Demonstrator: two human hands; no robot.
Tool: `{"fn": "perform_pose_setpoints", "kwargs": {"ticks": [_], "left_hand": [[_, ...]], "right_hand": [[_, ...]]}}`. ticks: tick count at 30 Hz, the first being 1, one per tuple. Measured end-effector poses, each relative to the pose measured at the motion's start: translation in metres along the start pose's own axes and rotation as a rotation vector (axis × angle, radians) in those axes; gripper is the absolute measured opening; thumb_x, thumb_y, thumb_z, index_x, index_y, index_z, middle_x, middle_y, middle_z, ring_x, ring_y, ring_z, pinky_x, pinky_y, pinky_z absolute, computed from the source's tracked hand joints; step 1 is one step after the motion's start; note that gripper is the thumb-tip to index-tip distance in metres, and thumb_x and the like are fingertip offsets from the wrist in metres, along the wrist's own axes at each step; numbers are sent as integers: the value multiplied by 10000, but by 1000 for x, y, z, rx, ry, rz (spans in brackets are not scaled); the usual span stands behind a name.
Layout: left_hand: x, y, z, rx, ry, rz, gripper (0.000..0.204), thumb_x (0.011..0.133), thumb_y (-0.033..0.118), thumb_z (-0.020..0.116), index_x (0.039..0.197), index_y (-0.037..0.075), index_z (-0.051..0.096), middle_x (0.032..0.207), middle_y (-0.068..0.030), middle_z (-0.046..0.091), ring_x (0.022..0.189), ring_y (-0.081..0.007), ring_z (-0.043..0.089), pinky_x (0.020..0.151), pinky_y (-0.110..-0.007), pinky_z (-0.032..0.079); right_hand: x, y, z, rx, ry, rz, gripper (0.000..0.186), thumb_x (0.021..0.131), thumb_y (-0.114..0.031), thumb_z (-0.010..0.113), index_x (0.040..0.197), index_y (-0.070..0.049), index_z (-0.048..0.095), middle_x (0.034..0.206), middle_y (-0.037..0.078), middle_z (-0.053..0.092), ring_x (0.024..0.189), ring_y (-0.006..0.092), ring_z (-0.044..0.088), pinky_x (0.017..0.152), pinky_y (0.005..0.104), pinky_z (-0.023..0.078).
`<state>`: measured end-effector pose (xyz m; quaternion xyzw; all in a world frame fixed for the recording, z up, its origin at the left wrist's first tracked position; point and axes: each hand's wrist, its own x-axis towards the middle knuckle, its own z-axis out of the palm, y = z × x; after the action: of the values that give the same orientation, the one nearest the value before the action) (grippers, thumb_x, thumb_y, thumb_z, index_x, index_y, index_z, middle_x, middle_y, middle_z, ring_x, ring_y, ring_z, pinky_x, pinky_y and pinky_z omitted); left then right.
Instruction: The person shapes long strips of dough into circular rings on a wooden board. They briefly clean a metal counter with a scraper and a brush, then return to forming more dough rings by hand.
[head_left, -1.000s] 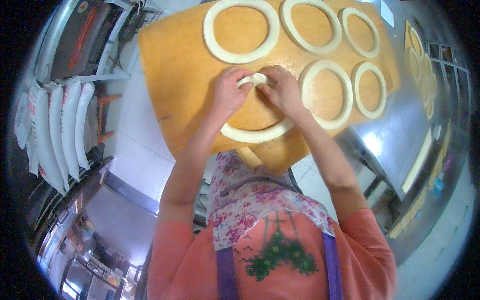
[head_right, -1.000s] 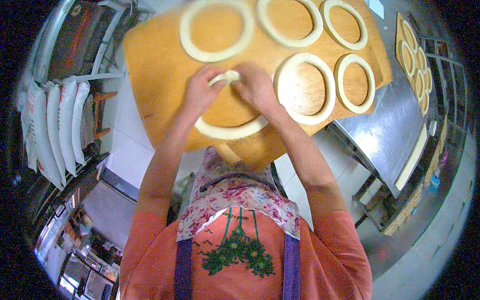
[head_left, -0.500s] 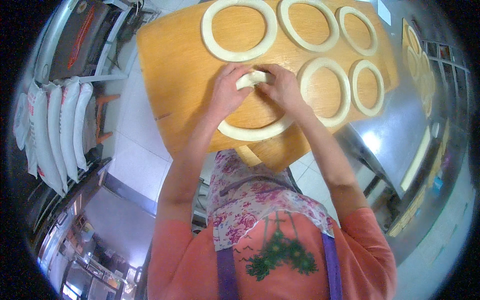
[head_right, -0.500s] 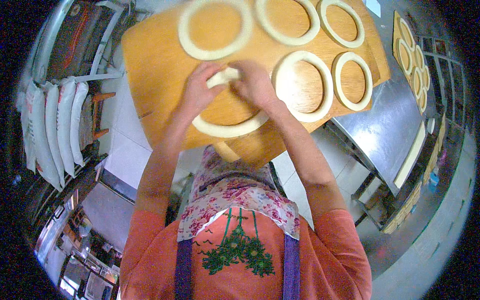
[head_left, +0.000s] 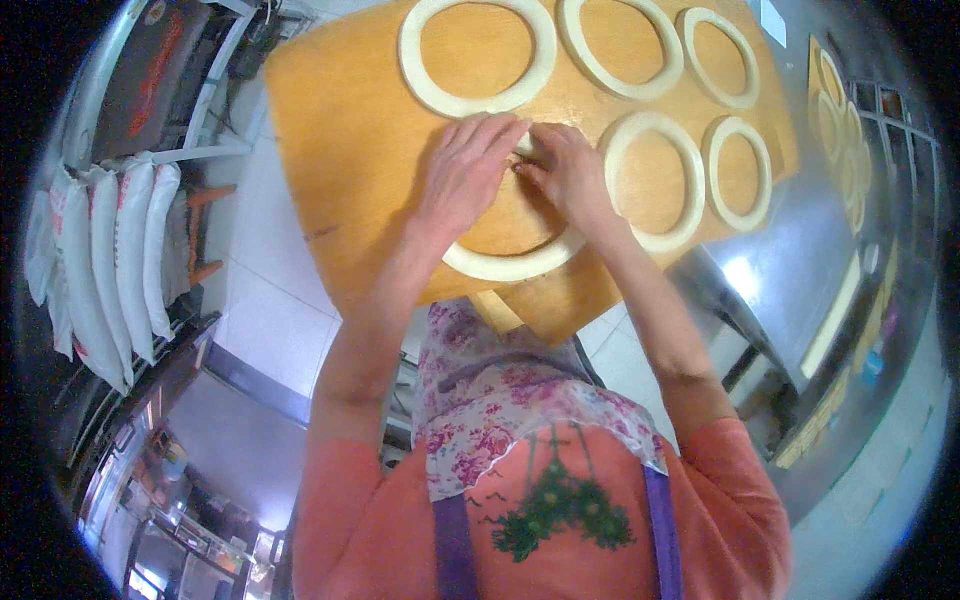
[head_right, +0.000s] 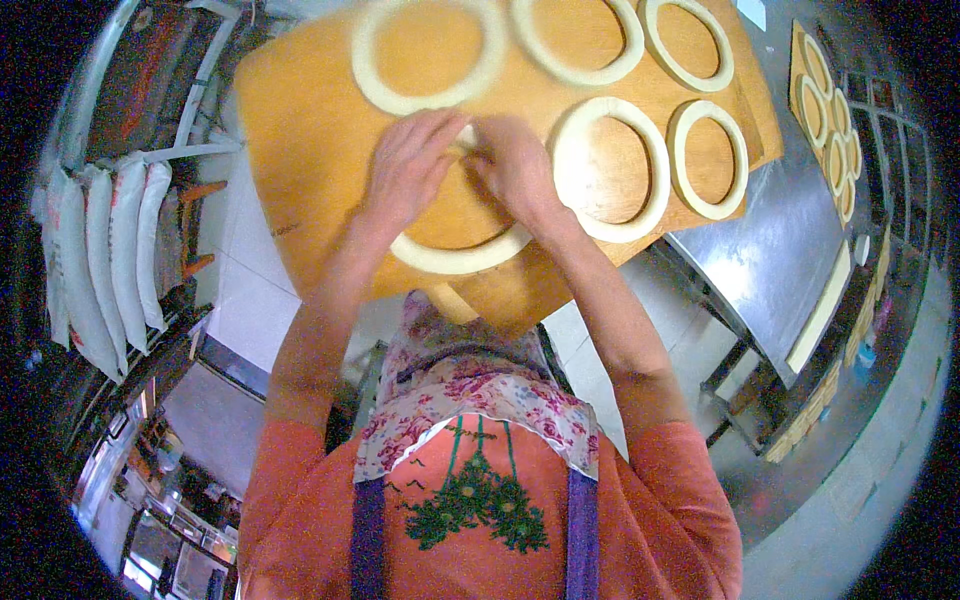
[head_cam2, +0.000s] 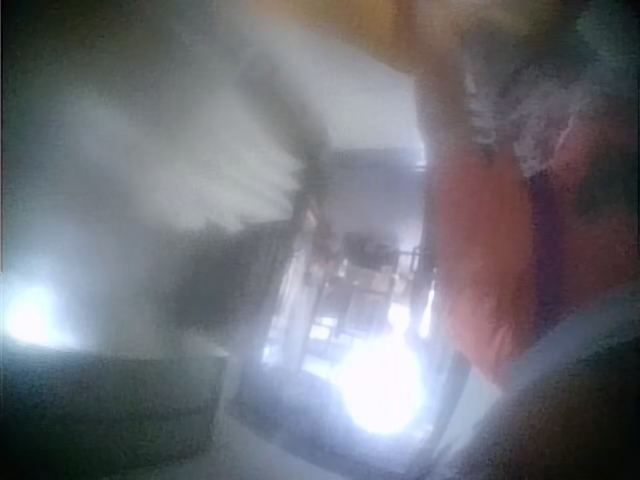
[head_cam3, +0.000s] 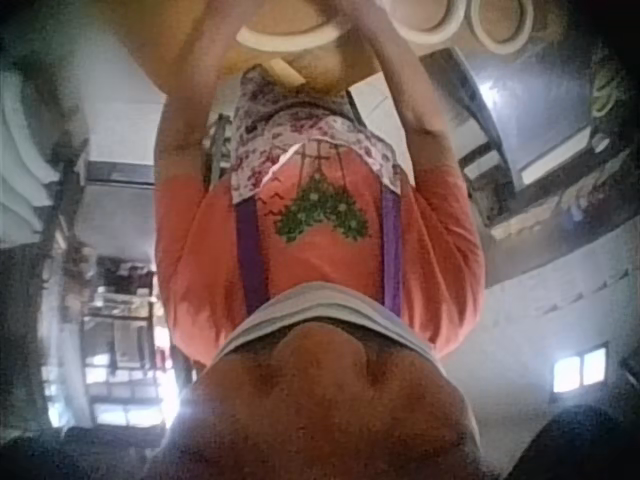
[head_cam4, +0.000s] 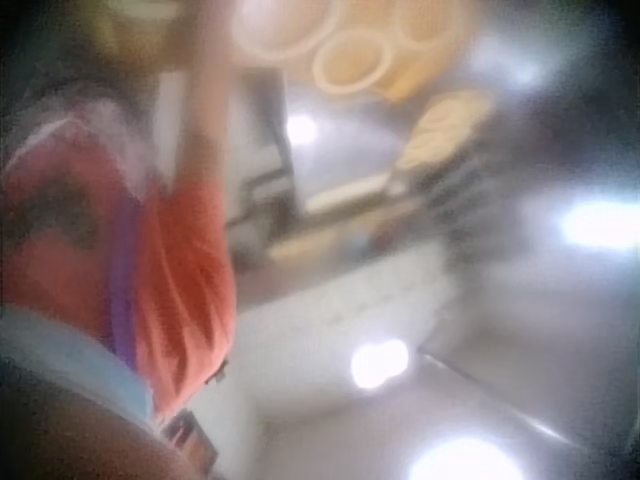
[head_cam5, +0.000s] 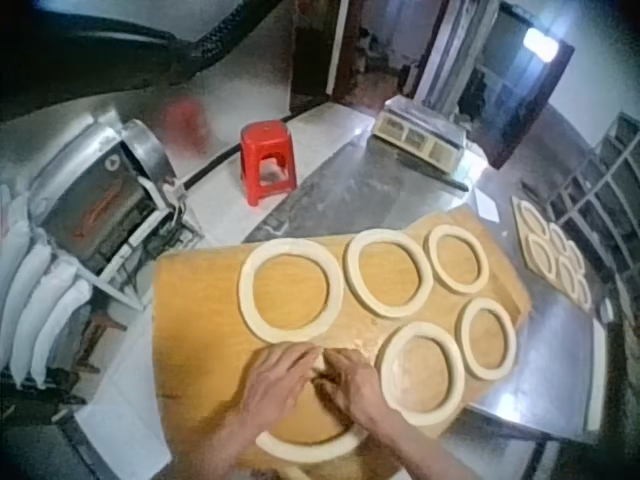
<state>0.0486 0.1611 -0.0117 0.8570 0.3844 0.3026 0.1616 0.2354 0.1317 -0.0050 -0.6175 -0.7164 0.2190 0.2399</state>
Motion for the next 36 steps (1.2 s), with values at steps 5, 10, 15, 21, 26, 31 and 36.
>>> {"fn": "perform_pose_setpoints", "kwargs": {"ticks": [5, 10, 15, 21, 26, 31, 36], "left_hand": [[10, -16, 16, -57, -142, 45, 415, 872, 85, 654, 1284, 52, 616, 1208, -149, 655, 1144, -341, 596, 994, -456, 466], [7, -19, 22, -62, -120, 31, 370, 886, 91, 626, 1254, 49, 636, 1190, -152, 667, 1115, -349, 610, 981, -463, 478], [23, 2, 18, -16, -10, 137, 347, 831, 13, 631, 1175, 47, 664, 1114, -108, 677, 1068, -293, 627, 959, -410, 499], [26, -4, 38, -41, -168, 139, 355, 805, -19, 641, 1153, 47, 673, 1071, -95, 676, 1049, -268, 627, 953, -390, 517], [28, -2, 33, -67, -172, 128, 321, 826, 0, 637, 1140, 49, 683, 1071, -98, 671, 1059, -269, 625, 957, -404, 516], [32, -5, 36, -105, -235, 125, 304, 859, 68, 617, 1158, 80, 673, 1094, -125, 650, 1080, -334, 598, 953, -455, 487], [32, -3, 37, -85, -276, 79, 362, 843, 27, 622, 1198, 82, 672, 1132, -123, 647, 1103, -320, 599, 977, -438, 485]], "right_hand": [[-5, 3, -6, -82, -27, 70, 253, 861, -112, 645, 1107, -54, 651, 1046, 172, 668, 1012, 405, 622, 851, 514, 518], [-19, 0, -17, -285, -100, 196, 402, 832, -74, 703, 1229, -60, 645, 1035, 154, 671, 986, 354, 648, 831, 452, 528], [-25, -1, -19, -252, -1, 139, 409, 830, -43, 669, 1236, -39, 619, 1004, 168, 657, 953, 369, 648, 802, 468, 531], [-38, 2, -16, -301, -79, 223, 483, 807, -12, 646, 1284, -43, 580, 1057, 192, 632, 973, 402, 630, 811, 482, 525], [-70, -20, -43, -239, -117, 40, 482, 794, -57, 670, 1271, -54, 601, 1148, 169, 631, 1115, 366, 600, 947, 498, 481], [-105, -22, -49, -342, -355, -316, 448, 805, -192, 697, 1233, -74, 639, 1218, 95, 628, 1210, 263, 579, 1143, 570, 301], [-112, -3, -51, -388, -468, -409, 364, 838, -278, 711, 1155, -103, 670, 1204, 68, 640, 1176, 225, 590, 1123, 575, 304]]}}
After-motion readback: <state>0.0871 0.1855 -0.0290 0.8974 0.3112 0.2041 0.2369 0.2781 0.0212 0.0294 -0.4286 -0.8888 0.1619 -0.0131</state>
